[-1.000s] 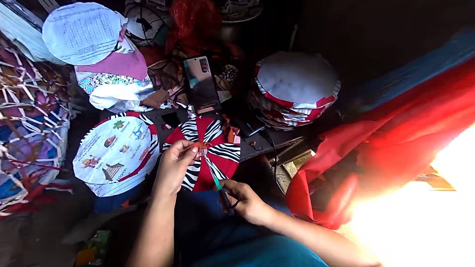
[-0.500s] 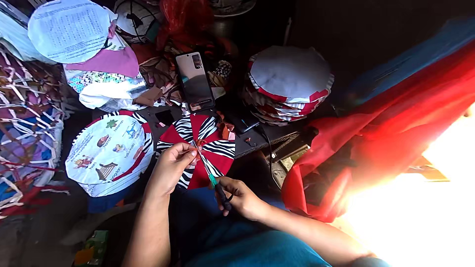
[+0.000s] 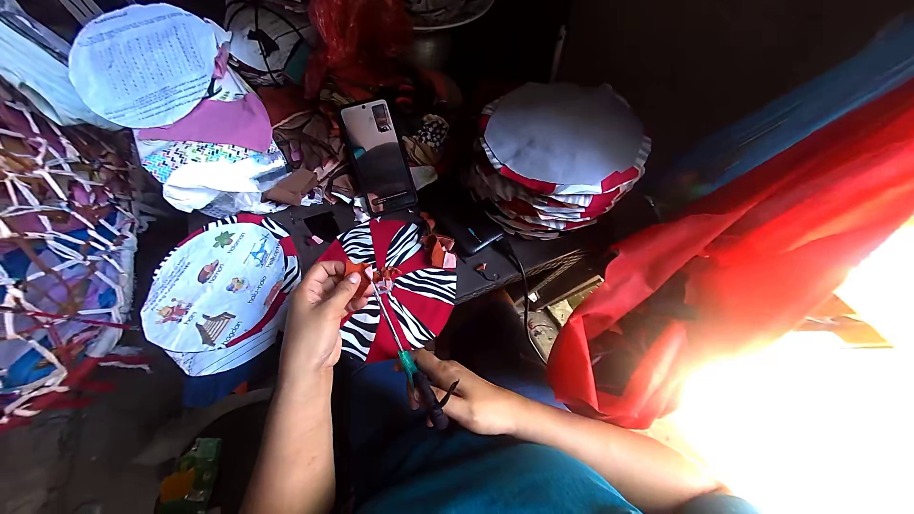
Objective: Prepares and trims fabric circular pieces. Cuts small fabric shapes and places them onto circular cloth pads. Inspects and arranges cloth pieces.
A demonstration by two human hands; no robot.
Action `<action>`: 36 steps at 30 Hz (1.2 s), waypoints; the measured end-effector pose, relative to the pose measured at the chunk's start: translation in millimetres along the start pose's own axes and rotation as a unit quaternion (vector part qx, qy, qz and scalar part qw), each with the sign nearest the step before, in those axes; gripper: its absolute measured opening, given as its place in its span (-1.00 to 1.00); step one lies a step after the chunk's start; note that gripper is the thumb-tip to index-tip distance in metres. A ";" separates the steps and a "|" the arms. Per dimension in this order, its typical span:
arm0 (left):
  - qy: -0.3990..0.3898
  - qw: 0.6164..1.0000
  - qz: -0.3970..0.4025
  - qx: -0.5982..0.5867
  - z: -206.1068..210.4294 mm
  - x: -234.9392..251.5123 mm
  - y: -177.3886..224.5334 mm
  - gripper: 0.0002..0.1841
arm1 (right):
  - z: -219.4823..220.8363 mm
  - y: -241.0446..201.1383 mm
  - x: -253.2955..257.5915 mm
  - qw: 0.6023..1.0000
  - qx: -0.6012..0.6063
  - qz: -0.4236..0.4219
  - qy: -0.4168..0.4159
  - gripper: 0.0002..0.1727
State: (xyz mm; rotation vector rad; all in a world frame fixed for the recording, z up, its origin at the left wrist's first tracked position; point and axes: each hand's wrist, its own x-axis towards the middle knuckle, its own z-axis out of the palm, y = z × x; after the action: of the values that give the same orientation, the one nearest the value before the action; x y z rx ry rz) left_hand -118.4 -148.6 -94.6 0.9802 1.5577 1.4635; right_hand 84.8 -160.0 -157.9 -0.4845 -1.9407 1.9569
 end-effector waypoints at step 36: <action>-0.073 0.982 -0.083 -0.156 0.1 -17.0 -1.8 -0.74 | 6.3 9.6 -0.6 0.985 0.079 -0.134 0.073 -0.56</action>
State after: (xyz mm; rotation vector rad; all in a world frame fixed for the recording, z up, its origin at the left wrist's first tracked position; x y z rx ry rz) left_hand -111.5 -164.2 -96.0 0.7364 1.2284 1.4297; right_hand 82.3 -165.9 -167.5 -0.2970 -1.6505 1.8306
